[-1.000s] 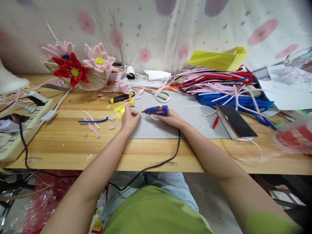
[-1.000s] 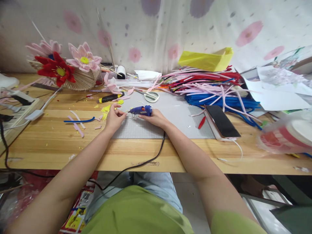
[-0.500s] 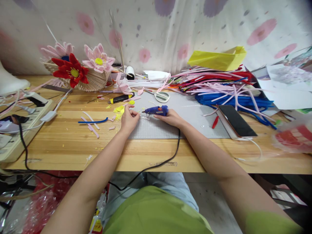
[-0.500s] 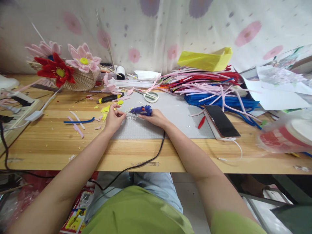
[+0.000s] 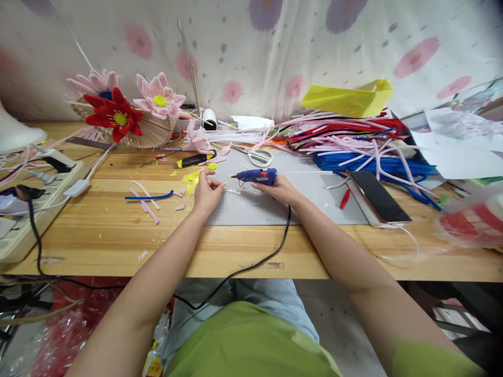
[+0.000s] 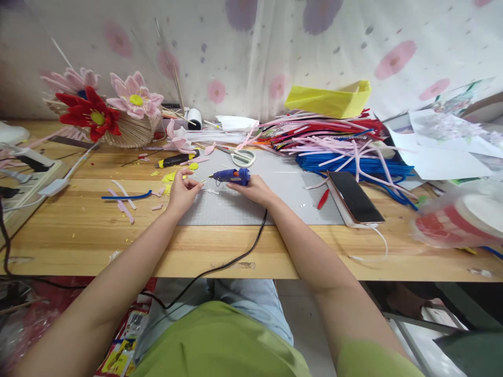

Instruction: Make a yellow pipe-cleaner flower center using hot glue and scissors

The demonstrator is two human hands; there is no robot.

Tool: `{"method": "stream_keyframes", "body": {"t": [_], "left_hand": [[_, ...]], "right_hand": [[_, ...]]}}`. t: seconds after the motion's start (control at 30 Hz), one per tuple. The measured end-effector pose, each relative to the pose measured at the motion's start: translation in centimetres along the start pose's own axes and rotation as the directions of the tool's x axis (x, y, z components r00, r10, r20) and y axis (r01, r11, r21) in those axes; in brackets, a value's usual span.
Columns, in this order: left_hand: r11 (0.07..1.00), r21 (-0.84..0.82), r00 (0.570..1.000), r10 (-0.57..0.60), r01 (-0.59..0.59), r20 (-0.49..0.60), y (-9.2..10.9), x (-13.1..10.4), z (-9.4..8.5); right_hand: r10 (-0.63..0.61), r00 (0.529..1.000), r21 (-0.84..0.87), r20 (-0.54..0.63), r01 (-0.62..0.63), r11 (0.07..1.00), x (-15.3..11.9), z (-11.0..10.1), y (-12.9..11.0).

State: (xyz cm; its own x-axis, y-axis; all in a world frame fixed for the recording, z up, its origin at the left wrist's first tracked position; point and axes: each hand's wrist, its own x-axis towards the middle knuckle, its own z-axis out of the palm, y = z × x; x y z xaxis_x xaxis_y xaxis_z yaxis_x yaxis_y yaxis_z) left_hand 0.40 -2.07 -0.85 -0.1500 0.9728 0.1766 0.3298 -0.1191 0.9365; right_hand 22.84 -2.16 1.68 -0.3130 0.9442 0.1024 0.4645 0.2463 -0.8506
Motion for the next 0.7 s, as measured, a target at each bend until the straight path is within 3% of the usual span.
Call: {"method": "stream_keyframes", "body": {"t": [0.37, 0.7], "left_hand": [[1.000, 0.022, 1.000, 0.015, -0.016, 0.010, 0.02, -0.08, 0.08], [0.999, 0.027, 1.000, 0.025, -0.025, -0.001, 0.01, -0.02, -0.01]], "right_hand": [[-0.012, 0.999, -0.071, 0.047, 0.016, 0.997, 0.12, 0.74, -0.03], [0.003, 1.000, -0.107, 0.015, -0.002, 0.994, 0.14, 0.34, 0.26]]}}
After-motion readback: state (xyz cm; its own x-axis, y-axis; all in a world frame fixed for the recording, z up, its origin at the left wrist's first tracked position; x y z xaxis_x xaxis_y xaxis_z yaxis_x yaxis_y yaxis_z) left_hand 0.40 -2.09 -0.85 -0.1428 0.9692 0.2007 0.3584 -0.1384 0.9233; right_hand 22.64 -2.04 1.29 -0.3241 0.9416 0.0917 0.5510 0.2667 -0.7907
